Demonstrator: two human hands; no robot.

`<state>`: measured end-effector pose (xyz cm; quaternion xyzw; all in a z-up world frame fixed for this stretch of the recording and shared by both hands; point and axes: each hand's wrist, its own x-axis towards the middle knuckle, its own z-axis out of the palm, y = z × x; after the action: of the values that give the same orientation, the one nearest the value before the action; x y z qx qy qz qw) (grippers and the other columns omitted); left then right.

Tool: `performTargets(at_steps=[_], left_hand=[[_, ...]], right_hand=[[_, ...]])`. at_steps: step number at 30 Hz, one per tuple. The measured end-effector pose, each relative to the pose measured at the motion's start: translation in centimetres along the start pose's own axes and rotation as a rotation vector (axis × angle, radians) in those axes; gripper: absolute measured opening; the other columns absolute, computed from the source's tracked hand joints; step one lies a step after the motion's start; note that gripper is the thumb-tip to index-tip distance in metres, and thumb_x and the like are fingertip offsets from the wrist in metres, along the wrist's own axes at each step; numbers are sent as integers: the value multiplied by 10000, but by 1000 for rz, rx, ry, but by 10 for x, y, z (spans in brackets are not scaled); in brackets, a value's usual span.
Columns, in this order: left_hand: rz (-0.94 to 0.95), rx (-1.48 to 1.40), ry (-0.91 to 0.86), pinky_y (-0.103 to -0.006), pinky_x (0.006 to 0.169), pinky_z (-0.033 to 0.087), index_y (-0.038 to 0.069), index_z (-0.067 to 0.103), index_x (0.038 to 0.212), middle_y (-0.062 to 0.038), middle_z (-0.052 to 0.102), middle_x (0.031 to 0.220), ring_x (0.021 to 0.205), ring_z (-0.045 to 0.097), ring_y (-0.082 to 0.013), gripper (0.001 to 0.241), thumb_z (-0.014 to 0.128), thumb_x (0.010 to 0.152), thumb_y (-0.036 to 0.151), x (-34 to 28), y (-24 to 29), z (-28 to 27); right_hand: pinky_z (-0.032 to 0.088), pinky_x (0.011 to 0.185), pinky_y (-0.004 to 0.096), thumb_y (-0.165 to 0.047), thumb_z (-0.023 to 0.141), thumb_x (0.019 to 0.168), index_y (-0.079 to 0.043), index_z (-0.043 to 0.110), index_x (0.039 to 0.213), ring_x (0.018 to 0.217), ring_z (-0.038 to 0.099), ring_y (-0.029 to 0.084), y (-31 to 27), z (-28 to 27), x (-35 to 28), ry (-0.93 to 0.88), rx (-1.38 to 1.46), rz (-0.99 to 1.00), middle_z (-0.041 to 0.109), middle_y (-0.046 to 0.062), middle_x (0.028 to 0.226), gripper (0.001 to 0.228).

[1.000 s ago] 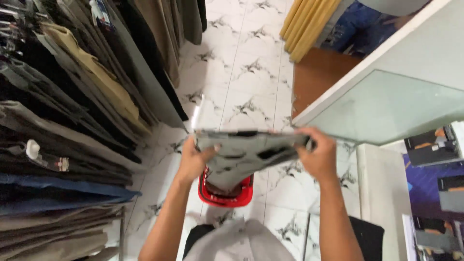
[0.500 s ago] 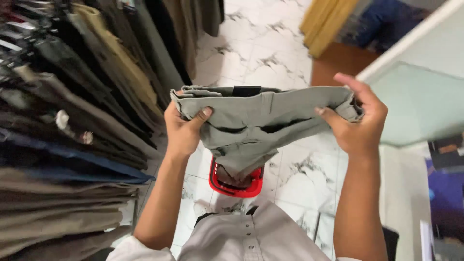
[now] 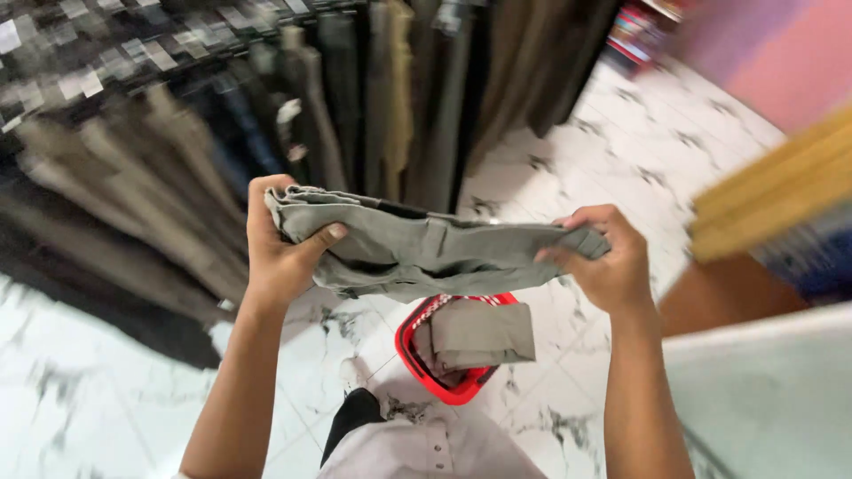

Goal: Hanging a pair of pants on a clothing rack using a hanger with clips

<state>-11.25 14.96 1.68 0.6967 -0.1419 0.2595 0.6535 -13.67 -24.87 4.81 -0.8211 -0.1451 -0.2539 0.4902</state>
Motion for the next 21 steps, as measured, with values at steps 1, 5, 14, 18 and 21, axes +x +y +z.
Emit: performTargets(at_steps=[1,5,14,18,21], left_hand=[[0,23,37,-340,783,478,39,524,1202,-82,584,890,809,581,-179,600,936,770,97,-9,7,-9],[21,57,187,-312,696,349,111,325,1160,-19,417,865,743,397,-130,538,804,916,123,-52,16,-55],[24,25,275,-296,724,400,132,298,1093,-43,528,908,750,467,-107,506,774,925,100,-106,13,-125],[23,94,408,-302,809,486,76,419,1160,-87,620,1023,863,594,-125,495,825,878,84,-121,2,-176],[-3,126,493,-322,861,525,43,507,1187,-106,668,1138,964,649,-145,437,812,874,19,-140,-19,-219]], right_hand=[[551,905,354,-196,946,755,-90,657,1013,922,717,175,3,8,2,-32,23,-18,763,113,917,402],[562,724,394,-195,930,694,-92,635,898,767,723,294,2,51,-5,-257,-59,-114,744,131,804,372],[602,703,346,76,869,682,-17,604,768,795,714,188,8,137,-41,-291,196,164,768,131,914,293],[601,826,376,155,810,671,-51,588,755,929,757,253,-17,190,-30,-318,308,123,782,170,1057,315],[607,679,333,185,801,703,-1,647,969,712,660,171,-31,230,-27,-309,495,206,679,157,799,359]])
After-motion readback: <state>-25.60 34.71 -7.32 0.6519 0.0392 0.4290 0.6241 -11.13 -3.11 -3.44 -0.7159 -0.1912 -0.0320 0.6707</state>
